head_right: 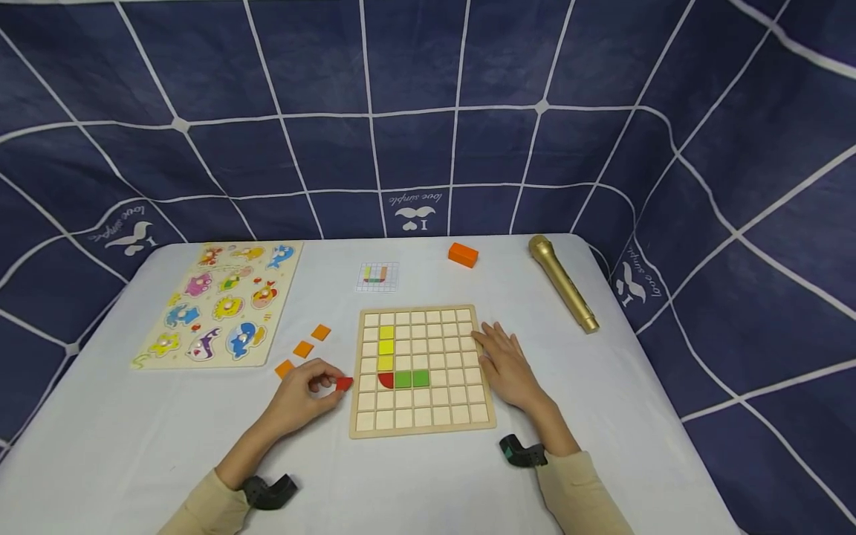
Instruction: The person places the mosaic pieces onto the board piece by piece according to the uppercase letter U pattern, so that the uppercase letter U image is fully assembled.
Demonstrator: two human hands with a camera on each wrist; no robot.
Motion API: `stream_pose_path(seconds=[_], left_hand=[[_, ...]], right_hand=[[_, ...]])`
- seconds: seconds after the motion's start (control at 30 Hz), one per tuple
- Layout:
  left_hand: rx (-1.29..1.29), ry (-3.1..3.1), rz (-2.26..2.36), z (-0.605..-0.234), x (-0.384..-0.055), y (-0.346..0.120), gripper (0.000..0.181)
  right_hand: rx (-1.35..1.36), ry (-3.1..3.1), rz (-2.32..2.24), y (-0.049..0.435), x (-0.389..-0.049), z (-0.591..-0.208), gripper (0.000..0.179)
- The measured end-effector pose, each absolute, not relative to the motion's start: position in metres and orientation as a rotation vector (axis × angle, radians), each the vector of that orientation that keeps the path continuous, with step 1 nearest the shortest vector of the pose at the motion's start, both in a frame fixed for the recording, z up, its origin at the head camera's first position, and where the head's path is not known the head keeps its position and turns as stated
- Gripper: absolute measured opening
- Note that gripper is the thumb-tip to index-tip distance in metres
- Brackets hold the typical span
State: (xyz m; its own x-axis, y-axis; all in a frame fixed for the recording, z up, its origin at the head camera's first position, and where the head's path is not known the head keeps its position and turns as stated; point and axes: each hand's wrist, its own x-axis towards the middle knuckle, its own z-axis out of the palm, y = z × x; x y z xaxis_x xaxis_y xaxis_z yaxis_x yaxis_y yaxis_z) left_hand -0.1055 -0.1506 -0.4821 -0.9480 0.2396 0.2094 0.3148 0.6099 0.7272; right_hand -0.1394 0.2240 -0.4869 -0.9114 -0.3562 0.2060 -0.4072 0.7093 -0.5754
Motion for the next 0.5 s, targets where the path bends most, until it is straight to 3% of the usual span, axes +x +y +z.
stream_pose_path(seconds=[0.5], left_hand=[[-0.740, -2.710, -1.144, -0.450, -0.123, -0.073, 0.018]], right_hand=[[0.630, -2.850, 0.970, 0.224, -0.141, -0.487, 0.043]])
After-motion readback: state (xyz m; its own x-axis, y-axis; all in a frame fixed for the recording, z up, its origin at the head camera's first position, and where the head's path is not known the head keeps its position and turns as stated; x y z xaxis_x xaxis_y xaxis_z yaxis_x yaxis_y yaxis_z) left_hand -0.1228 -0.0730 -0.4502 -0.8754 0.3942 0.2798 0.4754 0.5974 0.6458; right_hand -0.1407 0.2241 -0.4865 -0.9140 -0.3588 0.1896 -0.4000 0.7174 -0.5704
